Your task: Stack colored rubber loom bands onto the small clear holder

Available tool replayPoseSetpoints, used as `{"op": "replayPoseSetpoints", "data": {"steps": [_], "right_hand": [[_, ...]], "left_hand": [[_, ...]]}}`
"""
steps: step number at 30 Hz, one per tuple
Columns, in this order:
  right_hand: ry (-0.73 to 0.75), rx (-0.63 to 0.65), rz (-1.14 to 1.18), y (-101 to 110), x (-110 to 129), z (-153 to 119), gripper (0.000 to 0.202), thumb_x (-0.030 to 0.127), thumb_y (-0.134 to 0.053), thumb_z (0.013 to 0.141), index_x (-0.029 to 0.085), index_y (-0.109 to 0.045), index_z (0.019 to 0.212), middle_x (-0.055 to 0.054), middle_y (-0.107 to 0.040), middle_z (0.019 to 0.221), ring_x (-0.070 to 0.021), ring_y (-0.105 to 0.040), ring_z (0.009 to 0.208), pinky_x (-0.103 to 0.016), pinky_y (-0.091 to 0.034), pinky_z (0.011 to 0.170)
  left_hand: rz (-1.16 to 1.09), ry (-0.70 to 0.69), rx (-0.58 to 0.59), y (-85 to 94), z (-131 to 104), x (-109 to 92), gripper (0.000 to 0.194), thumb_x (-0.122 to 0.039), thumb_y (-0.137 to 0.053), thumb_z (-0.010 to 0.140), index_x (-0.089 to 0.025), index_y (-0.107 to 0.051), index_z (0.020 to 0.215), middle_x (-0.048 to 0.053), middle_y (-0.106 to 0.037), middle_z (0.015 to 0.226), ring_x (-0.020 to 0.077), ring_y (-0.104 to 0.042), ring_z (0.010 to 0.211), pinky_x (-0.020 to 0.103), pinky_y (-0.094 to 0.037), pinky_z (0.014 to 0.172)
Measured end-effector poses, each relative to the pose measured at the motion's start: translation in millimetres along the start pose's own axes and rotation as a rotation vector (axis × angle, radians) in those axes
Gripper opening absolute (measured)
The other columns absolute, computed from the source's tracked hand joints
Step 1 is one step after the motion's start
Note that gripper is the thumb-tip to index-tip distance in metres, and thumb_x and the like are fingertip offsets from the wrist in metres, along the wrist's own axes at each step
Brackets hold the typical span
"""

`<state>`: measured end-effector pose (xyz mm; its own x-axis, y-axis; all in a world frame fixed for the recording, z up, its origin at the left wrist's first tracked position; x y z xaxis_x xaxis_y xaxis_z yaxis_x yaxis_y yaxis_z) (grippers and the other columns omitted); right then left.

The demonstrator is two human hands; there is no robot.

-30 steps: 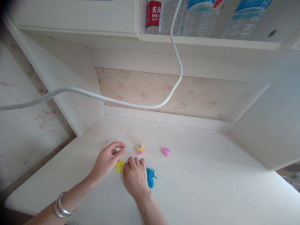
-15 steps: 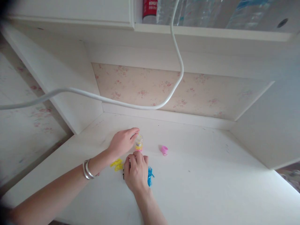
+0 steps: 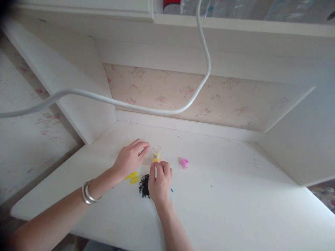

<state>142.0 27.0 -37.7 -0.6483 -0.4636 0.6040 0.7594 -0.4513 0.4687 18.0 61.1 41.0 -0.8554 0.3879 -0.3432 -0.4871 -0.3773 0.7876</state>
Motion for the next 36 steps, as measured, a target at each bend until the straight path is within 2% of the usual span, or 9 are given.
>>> {"op": "replayPoseSetpoints", "data": {"steps": [2,5,8,11,17,22,26,31,36], "right_hand": [[-0.033,-0.068,0.047,7.7,-5.3,2.1,0.020,0.028,-0.045,0.092,0.020,-0.063,0.096,-0.007,-0.051,0.094,-0.0172,-0.052,0.088,-0.032,-0.041,0.079],[-0.103,-0.173,0.080,20.2,-15.3,5.3,0.022,0.032,-0.046,0.092,0.020,-0.064,0.094,-0.006,-0.048,0.092,-0.0164,-0.050,0.085,-0.031,-0.042,0.077],[-0.171,-0.263,0.091,32.1,-24.5,7.2,0.025,0.037,-0.047,0.091,0.019,-0.065,0.092,-0.005,-0.047,0.090,-0.0143,-0.047,0.079,-0.030,-0.043,0.072],[-0.238,-0.310,0.136,38.5,-32.3,7.0,0.026,0.039,-0.050,0.089,0.019,-0.065,0.091,-0.005,-0.047,0.094,-0.0112,-0.044,0.070,-0.027,-0.042,0.065],[-0.311,-0.310,0.208,33.6,-39.0,6.0,0.027,0.042,-0.052,0.088,0.019,-0.065,0.089,-0.005,-0.047,0.096,-0.0111,-0.043,0.069,-0.024,-0.039,0.058],[-0.343,-0.251,0.212,24.5,-43.3,18.2,0.030,0.045,-0.051,0.087,0.019,-0.066,0.090,-0.005,-0.047,0.094,-0.0108,-0.042,0.067,-0.024,-0.040,0.057],[-0.249,-0.151,0.167,22.2,-35.7,39.2,0.026,0.041,-0.051,0.087,0.021,-0.067,0.090,-0.004,-0.048,0.094,-0.0120,-0.045,0.071,-0.026,-0.042,0.061],[-0.103,-0.073,0.064,27.0,-19.8,62.1,0.024,0.037,-0.049,0.089,0.021,-0.067,0.091,-0.005,-0.049,0.097,-0.0137,-0.049,0.078,-0.028,-0.044,0.070],[0.017,0.036,-0.028,19.9,-6.2,75.7,0.026,0.035,-0.045,0.091,0.021,-0.067,0.091,-0.006,-0.051,0.097,-0.0156,-0.052,0.084,-0.030,-0.045,0.075]], "left_hand": [[-0.016,0.034,0.024,0.3,-26.8,12.1,0.022,-0.026,-0.041,0.093,-0.020,-0.062,0.097,0.003,-0.065,0.097,0.0124,-0.063,0.083,0.022,-0.048,0.074],[-0.006,0.126,0.132,-16.5,-77.2,37.4,0.021,-0.026,-0.041,0.093,-0.022,-0.061,0.098,0.003,-0.064,0.098,0.0129,-0.064,0.079,0.024,-0.050,0.072],[0.055,0.150,0.214,-38.9,-123.0,52.2,0.020,-0.028,-0.043,0.092,-0.023,-0.062,0.097,0.003,-0.063,0.101,0.0155,-0.065,0.085,0.025,-0.052,0.071],[0.183,0.150,0.182,-48.6,-148.1,57.1,0.022,-0.029,-0.043,0.092,-0.024,-0.061,0.103,0.006,-0.062,0.112,0.0217,-0.060,0.106,0.026,-0.054,0.067],[0.254,0.154,0.143,-51.7,-152.3,57.4,0.023,-0.029,-0.040,0.094,-0.023,-0.061,0.101,0.006,-0.064,0.108,0.0220,-0.060,0.107,0.028,-0.055,0.067],[0.239,0.166,0.132,-48.0,-149.9,59.0,0.021,-0.028,-0.039,0.093,-0.023,-0.060,0.096,0.005,-0.063,0.107,0.0216,-0.060,0.105,0.026,-0.053,0.062],[0.208,0.187,0.144,-46.3,-149.3,60.7,0.021,-0.027,-0.039,0.094,-0.022,-0.058,0.090,0.005,-0.062,0.103,0.0187,-0.063,0.092,0.026,-0.052,0.062],[0.233,0.190,0.087,-44.8,-150.5,64.7,0.019,-0.026,-0.039,0.093,-0.021,-0.057,0.094,0.006,-0.061,0.105,0.0193,-0.063,0.090,0.026,-0.050,0.059],[0.203,0.161,0.033,-47.1,-153.2,68.7,0.019,-0.022,-0.038,0.093,-0.021,-0.057,0.097,0.007,-0.061,0.107,0.0190,-0.062,0.093,0.026,-0.050,0.063]]}}
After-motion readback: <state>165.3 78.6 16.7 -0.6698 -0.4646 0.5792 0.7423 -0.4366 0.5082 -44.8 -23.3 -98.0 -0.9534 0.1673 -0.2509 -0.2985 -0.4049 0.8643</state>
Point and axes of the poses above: each hand's wrist, its own z-axis towards the middle knuckle, its own y-axis out of the back of the hand, x = y × z, the point moved 10 cm from there along z, towards the middle knuckle
